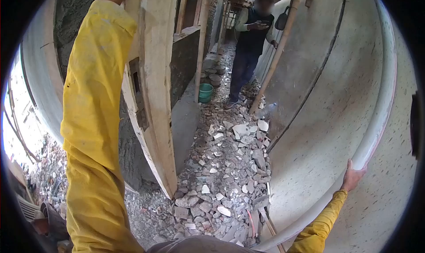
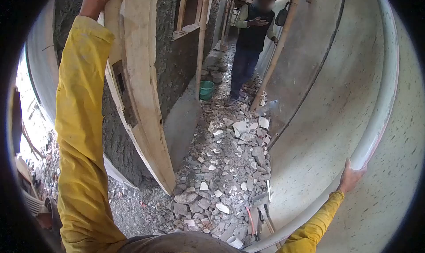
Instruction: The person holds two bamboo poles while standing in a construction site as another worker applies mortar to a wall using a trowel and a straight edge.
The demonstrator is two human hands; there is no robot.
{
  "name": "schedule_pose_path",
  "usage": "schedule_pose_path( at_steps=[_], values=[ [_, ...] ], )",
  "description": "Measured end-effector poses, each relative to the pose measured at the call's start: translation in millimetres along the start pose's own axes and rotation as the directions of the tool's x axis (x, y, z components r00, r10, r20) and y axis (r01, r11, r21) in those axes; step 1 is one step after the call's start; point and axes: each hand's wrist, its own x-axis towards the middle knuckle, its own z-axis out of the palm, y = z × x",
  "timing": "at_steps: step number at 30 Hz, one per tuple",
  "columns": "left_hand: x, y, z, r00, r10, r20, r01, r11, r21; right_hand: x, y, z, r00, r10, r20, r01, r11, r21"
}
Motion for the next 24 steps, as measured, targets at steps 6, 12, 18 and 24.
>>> schedule_pose_path(
  at_steps=[6,12,18,24],
  values=[
    [3.0,-15.3,-0.4,0.995,0.083,-0.051,-0.075,0.986,0.151,-4.4,-7.7,-4.1,0.998,-0.042,-0.04,0.043,0.999,0.008],
    [2.4,-12.3,1.1,0.997,0.059,-0.047,-0.053,0.991,0.119,-1.4,-3.5,0.6,0.997,-0.055,-0.054,0.054,0.998,-0.03],
    [2.9,-13.8,2.0,0.996,0.076,-0.039,-0.075,0.997,0.037,-2.0,-3.7,0.6,0.998,-0.042,-0.044,0.041,0.999,-0.019],
    [3.1,-14.5,5.1,0.996,0.08,-0.04,-0.084,0.993,-0.087,0.8,-0.3,3.0,0.998,-0.023,-0.05,0.022,0.999,-0.025]
  ],
)
